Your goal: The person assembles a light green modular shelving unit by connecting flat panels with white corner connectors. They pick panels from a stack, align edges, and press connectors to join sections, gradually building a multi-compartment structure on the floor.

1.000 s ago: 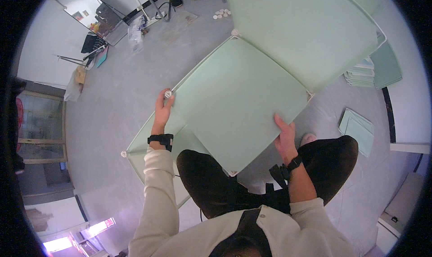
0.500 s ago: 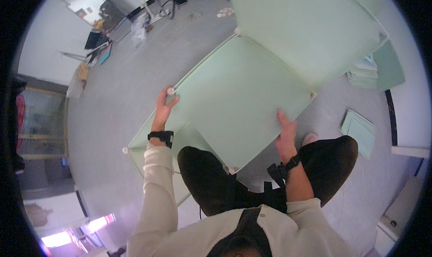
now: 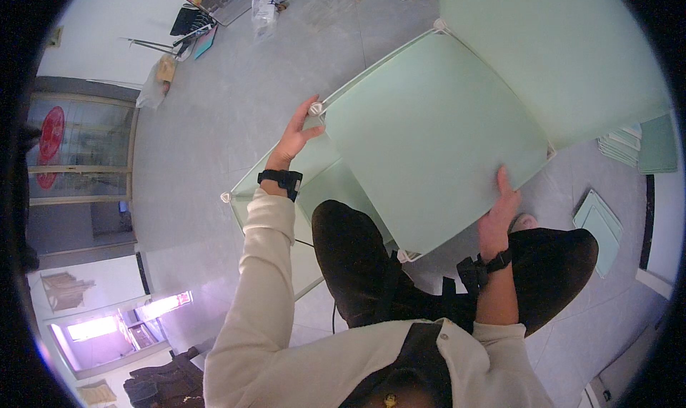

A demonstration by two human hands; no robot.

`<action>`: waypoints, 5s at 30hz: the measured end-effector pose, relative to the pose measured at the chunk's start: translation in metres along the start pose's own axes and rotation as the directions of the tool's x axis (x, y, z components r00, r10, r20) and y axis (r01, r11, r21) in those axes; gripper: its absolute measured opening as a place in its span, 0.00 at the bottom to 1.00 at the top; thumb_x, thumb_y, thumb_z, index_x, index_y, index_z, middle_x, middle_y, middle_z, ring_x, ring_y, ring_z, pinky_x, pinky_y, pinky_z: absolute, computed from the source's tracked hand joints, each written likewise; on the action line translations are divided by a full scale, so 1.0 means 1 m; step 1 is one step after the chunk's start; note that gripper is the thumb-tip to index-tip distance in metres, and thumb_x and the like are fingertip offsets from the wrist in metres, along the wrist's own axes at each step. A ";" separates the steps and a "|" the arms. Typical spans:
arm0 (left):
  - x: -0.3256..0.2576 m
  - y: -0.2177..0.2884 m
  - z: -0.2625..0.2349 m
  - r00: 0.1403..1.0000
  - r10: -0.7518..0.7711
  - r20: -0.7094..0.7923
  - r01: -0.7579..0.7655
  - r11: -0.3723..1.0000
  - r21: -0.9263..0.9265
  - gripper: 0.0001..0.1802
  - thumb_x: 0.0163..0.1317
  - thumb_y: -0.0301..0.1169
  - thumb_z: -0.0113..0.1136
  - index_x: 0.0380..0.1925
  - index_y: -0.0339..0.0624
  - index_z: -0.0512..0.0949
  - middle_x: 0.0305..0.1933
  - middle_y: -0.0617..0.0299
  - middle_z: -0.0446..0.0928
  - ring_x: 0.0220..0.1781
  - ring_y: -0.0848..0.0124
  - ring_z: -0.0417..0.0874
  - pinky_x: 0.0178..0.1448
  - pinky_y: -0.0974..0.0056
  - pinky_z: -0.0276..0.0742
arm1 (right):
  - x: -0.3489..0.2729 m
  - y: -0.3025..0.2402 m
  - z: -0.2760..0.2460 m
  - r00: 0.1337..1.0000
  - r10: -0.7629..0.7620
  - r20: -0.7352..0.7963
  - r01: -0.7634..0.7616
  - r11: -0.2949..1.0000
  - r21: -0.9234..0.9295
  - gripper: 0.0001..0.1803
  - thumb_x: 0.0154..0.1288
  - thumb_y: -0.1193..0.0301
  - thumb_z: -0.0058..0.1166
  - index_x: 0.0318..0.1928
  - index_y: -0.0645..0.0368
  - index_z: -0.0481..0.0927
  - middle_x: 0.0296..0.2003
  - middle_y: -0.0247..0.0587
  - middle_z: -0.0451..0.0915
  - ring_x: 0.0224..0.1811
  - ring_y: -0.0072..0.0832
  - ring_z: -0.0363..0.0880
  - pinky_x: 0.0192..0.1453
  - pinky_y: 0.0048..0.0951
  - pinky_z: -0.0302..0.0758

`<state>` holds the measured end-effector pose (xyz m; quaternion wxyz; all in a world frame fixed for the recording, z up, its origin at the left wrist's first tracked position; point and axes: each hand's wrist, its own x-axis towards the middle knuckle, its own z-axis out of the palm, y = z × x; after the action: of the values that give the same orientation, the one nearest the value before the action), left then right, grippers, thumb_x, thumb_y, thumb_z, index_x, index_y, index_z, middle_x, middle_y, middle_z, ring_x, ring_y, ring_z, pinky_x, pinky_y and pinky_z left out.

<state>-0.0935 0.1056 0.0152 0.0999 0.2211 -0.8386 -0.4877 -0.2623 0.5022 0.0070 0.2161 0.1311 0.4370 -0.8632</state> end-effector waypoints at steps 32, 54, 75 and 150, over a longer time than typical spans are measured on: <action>0.012 -0.017 -0.018 0.994 0.027 0.106 -0.004 0.978 -0.208 0.29 0.51 0.25 0.68 0.55 0.40 0.72 0.53 0.64 0.75 0.53 0.72 0.74 0.58 0.65 0.70 | 0.009 0.010 -0.004 0.986 -0.056 -0.160 0.048 0.997 -0.054 0.18 0.65 0.67 0.54 0.51 0.65 0.72 0.43 0.40 0.76 0.41 0.33 0.77 0.44 0.34 0.76; 0.009 -0.013 -0.009 0.993 0.098 -0.066 -0.102 0.993 -0.060 0.28 0.53 0.31 0.67 0.55 0.39 0.73 0.53 0.59 0.77 0.54 0.72 0.75 0.61 0.66 0.69 | -0.034 0.011 0.023 0.992 0.129 0.001 -0.129 0.992 -0.016 0.21 0.65 0.68 0.52 0.55 0.63 0.69 0.50 0.41 0.74 0.51 0.33 0.73 0.56 0.35 0.71; 0.013 -0.020 -0.007 0.996 0.066 -0.053 -0.074 0.985 -0.159 0.21 0.57 0.26 0.63 0.52 0.37 0.75 0.46 0.63 0.78 0.49 0.76 0.74 0.56 0.69 0.70 | -0.017 0.031 0.015 0.995 0.069 -0.078 -0.069 0.998 0.002 0.18 0.63 0.69 0.56 0.50 0.65 0.72 0.43 0.40 0.77 0.44 0.32 0.77 0.47 0.36 0.75; 0.030 0.245 0.255 0.920 0.299 0.255 -0.336 0.934 0.118 0.16 0.59 0.29 0.58 0.48 0.40 0.76 0.44 0.56 0.80 0.40 0.66 0.81 0.47 0.65 0.75 | 0.080 -0.074 -0.056 0.916 -0.312 -0.251 0.245 0.932 -0.266 0.19 0.67 0.63 0.51 0.50 0.65 0.69 0.35 0.36 0.76 0.40 0.26 0.77 0.43 0.27 0.75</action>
<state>-0.2844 0.3933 0.0965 0.0608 0.0302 -0.9055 -0.4189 -0.3662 0.5655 -0.0077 0.0377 0.1659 0.5745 -0.8006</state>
